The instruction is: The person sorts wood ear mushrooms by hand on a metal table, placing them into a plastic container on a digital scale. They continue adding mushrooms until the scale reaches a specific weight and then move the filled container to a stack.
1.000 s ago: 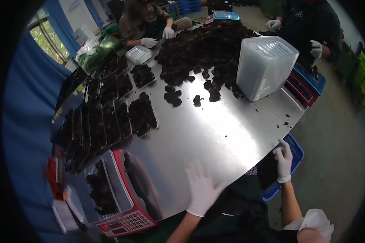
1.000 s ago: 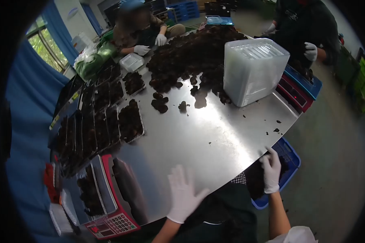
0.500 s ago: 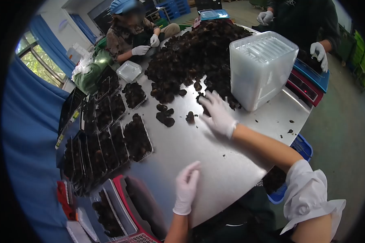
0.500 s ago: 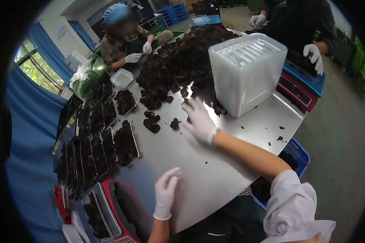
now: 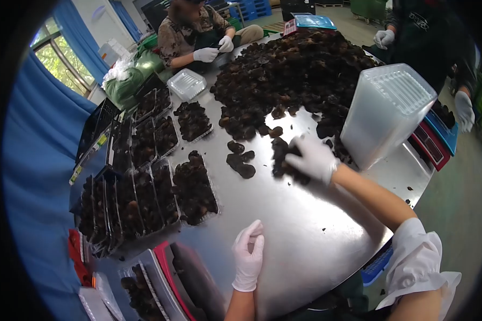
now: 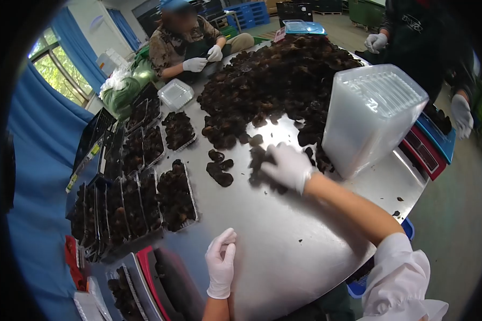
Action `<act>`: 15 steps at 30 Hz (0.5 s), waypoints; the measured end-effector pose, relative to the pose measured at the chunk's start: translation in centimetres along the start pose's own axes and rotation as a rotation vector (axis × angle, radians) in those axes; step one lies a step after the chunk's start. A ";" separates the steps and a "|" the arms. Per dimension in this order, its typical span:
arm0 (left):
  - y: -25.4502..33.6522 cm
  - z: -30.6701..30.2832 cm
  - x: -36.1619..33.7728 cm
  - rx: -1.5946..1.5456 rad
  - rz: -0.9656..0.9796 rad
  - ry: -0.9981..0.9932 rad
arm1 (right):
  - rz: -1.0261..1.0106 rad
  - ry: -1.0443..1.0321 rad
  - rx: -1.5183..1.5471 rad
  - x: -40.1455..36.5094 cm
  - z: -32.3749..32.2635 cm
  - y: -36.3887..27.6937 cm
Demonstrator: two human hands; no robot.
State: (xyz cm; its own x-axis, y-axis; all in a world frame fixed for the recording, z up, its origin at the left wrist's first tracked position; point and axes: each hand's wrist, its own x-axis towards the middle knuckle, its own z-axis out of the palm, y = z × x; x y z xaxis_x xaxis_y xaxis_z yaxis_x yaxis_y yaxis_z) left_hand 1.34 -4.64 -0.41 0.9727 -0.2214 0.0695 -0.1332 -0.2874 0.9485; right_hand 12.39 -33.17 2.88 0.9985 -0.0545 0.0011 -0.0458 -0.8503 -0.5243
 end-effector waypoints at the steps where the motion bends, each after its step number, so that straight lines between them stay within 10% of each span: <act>1: -0.3 -0.1 0.0 0.050 0.059 0.028 | -0.091 0.015 0.009 -2.4 0.8 -1.7; 8: 0.0 -0.3 0.3 0.318 0.202 0.041 | -0.492 -0.220 0.099 -5.2 0.5 -8.1; 15: 0.4 0.0 0.7 0.513 0.168 -0.061 | -0.265 0.506 -0.349 21.0 2.8 -3.8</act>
State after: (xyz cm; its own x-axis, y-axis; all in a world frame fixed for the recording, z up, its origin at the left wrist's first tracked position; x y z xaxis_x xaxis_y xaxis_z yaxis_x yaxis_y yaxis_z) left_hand 1.94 -4.92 0.02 0.9194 -0.3525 0.1745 -0.3761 -0.6580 0.6524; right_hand 33.66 -29.55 2.49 0.8445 0.0131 0.5354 0.1074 -0.9835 -0.1454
